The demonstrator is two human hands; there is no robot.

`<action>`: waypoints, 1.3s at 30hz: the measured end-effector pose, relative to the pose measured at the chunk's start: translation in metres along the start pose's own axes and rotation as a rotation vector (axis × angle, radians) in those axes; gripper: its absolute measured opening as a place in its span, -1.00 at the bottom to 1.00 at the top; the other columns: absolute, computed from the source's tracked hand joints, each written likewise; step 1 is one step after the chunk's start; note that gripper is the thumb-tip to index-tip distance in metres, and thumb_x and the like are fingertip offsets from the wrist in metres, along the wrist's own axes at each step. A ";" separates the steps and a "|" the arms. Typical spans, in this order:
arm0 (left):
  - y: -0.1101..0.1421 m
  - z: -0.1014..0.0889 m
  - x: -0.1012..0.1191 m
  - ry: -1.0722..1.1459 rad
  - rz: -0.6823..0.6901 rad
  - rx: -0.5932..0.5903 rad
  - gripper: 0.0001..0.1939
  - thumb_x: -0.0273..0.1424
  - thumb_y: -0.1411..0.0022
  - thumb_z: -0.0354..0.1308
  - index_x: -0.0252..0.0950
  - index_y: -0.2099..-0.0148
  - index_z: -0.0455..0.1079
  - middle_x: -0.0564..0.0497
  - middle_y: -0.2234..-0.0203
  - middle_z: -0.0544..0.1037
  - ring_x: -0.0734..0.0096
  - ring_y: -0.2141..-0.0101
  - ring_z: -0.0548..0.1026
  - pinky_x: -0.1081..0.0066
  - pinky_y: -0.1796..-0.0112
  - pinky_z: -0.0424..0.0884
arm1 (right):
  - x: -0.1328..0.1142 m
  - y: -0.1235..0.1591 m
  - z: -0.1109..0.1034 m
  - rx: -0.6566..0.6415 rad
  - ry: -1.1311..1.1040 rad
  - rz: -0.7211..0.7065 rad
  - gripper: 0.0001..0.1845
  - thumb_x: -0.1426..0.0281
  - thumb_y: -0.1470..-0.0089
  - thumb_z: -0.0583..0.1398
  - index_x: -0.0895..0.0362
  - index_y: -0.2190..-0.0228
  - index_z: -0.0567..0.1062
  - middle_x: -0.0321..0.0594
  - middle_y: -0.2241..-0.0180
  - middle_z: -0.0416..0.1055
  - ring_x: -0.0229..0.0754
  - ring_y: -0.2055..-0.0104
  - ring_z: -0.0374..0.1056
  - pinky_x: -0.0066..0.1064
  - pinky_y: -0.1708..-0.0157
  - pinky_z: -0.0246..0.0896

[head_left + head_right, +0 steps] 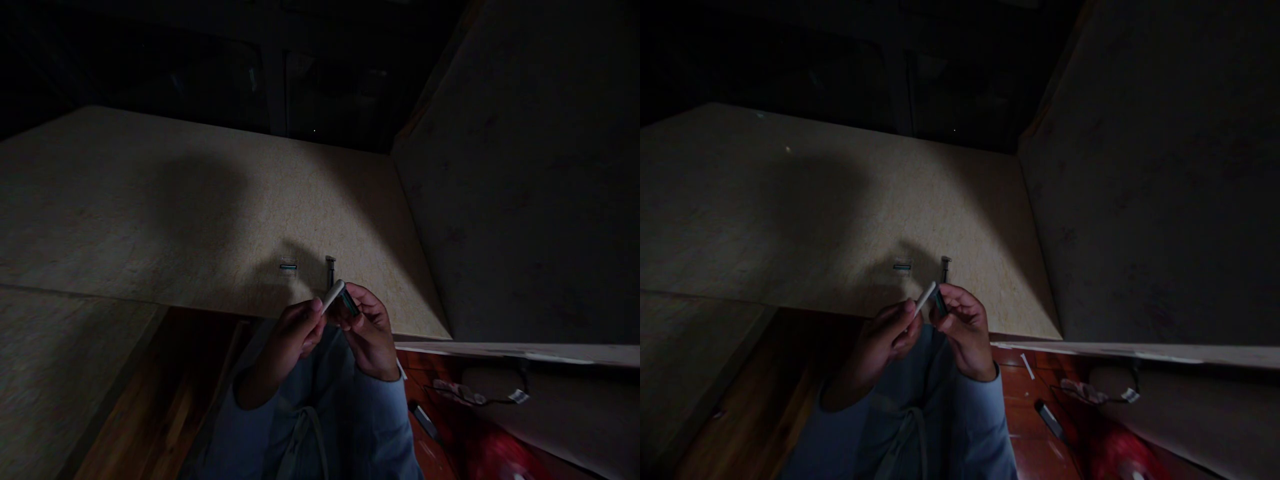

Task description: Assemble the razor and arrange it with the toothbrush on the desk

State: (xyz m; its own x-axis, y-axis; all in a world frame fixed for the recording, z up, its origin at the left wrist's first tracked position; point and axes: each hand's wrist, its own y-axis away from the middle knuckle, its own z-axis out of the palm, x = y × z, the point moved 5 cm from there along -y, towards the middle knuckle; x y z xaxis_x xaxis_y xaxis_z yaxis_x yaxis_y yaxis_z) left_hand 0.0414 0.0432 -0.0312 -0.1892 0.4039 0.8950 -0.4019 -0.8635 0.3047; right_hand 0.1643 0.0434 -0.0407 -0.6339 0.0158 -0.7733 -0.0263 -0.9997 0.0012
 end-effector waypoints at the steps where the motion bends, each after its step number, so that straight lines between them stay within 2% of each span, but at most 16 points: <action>1: 0.000 -0.001 0.000 -0.002 0.008 0.021 -0.34 0.27 -0.09 0.14 -0.26 0.55 0.20 0.23 0.75 0.06 0.64 0.72 -0.01 0.49 0.65 -0.12 | 0.000 0.000 0.001 -0.006 -0.008 0.003 -0.51 0.14 0.22 0.52 0.01 0.19 0.68 -0.41 0.59 0.27 -0.34 0.54 0.07 -0.44 0.45 0.12; 5: -0.001 0.002 0.000 -0.014 0.013 0.001 -0.33 0.26 -0.12 0.12 -0.25 0.56 0.18 0.22 0.74 0.06 0.64 0.72 0.00 0.48 0.64 -0.12 | -0.002 -0.001 0.005 -0.019 -0.032 0.017 -0.52 0.13 0.21 0.52 0.01 0.21 0.67 -0.41 0.60 0.25 -0.34 0.56 0.02 -0.44 0.48 0.08; 11: 0.002 0.015 0.000 0.007 -0.016 -0.212 -0.37 0.19 -0.16 0.14 -0.25 0.58 0.14 0.21 0.74 0.07 0.64 0.71 -0.01 0.47 0.64 -0.12 | -0.003 0.000 -0.004 0.050 -0.043 0.038 -0.48 0.11 0.23 0.52 0.02 0.19 0.68 -0.38 0.54 0.29 -0.35 0.56 0.01 -0.46 0.52 0.04; 14: 0.003 0.019 -0.002 0.017 -0.035 -0.259 -0.37 0.19 -0.15 0.14 -0.25 0.56 0.16 0.22 0.74 0.08 0.64 0.70 -0.02 0.47 0.64 -0.12 | -0.003 0.000 -0.007 0.066 -0.045 0.042 -0.46 0.10 0.25 0.52 0.02 0.19 0.67 -0.39 0.55 0.25 -0.34 0.55 0.01 -0.47 0.53 0.02; 16: 0.001 0.017 -0.003 0.011 -0.034 -0.223 -0.37 0.21 -0.14 0.13 -0.25 0.56 0.17 0.23 0.75 0.07 0.64 0.71 -0.02 0.48 0.64 -0.12 | -0.003 0.000 -0.005 0.054 -0.051 0.043 -0.47 0.10 0.24 0.52 0.02 0.19 0.67 -0.39 0.56 0.24 -0.34 0.55 0.00 -0.46 0.52 0.04; 20: -0.002 0.007 -0.003 -0.037 0.003 -0.054 -0.34 0.25 -0.14 0.09 -0.25 0.56 0.17 0.22 0.74 0.06 0.63 0.71 0.01 0.48 0.64 -0.10 | -0.005 -0.001 0.003 0.002 -0.069 0.029 -0.51 0.11 0.20 0.51 0.01 0.19 0.67 -0.44 0.61 0.18 -0.34 0.56 -0.04 -0.44 0.50 0.04; 23: -0.002 0.003 -0.001 -0.051 0.015 0.018 -0.33 0.28 -0.13 0.08 -0.25 0.54 0.17 0.22 0.74 0.08 0.62 0.71 0.01 0.47 0.64 -0.09 | -0.005 -0.003 0.005 -0.015 -0.061 0.022 -0.53 0.11 0.20 0.51 0.01 0.21 0.67 -0.44 0.62 0.16 -0.34 0.57 -0.04 -0.44 0.50 0.01; 27: 0.000 0.007 0.004 -0.079 0.022 -0.017 -0.33 0.26 -0.15 0.08 -0.24 0.57 0.15 0.20 0.73 0.07 0.61 0.69 0.03 0.46 0.63 -0.10 | -0.004 -0.003 0.000 0.026 -0.019 0.029 -0.49 0.08 0.23 0.51 0.00 0.21 0.65 -0.43 0.60 0.19 -0.34 0.57 -0.02 -0.43 0.51 0.04; 32: 0.005 0.018 0.003 -0.043 -0.043 -0.195 -0.34 0.25 -0.10 0.14 -0.25 0.56 0.18 0.20 0.72 0.09 0.62 0.69 0.00 0.46 0.62 -0.11 | -0.003 -0.001 -0.008 0.070 0.046 0.043 -0.43 0.05 0.23 0.50 0.04 0.18 0.64 -0.39 0.56 0.29 -0.34 0.56 0.03 -0.46 0.55 0.00; 34: 0.004 0.016 0.002 -0.027 -0.043 -0.172 -0.35 0.24 -0.10 0.15 -0.26 0.55 0.18 0.21 0.73 0.09 0.63 0.69 0.00 0.47 0.63 -0.11 | -0.003 -0.001 -0.007 0.052 0.034 0.035 -0.46 0.07 0.21 0.50 0.03 0.17 0.64 -0.40 0.57 0.28 -0.34 0.56 0.05 -0.47 0.54 0.01; 36: 0.001 0.009 0.000 -0.011 -0.026 -0.097 -0.36 0.23 -0.14 0.13 -0.26 0.55 0.19 0.21 0.74 0.08 0.63 0.70 0.01 0.48 0.64 -0.11 | -0.003 -0.001 -0.005 0.036 0.023 0.024 -0.48 0.08 0.19 0.49 0.03 0.18 0.65 -0.41 0.58 0.28 -0.35 0.56 0.06 -0.46 0.52 0.04; 39: -0.003 0.000 -0.001 0.041 -0.001 -0.001 -0.38 0.21 -0.18 0.10 -0.27 0.50 0.24 0.24 0.75 0.08 0.65 0.73 -0.02 0.51 0.66 -0.10 | -0.003 -0.002 -0.005 0.071 0.090 0.011 -0.51 0.14 0.19 0.50 0.05 0.19 0.65 -0.39 0.54 0.33 -0.34 0.52 0.14 -0.46 0.49 0.08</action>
State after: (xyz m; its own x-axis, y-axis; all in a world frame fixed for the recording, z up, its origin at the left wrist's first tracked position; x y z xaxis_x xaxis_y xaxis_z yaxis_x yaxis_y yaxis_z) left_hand 0.0422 0.0451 -0.0332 -0.2254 0.4169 0.8805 -0.4029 -0.8628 0.3054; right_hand 0.1703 0.0448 -0.0418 -0.5626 -0.0006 -0.8268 -0.0766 -0.9957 0.0529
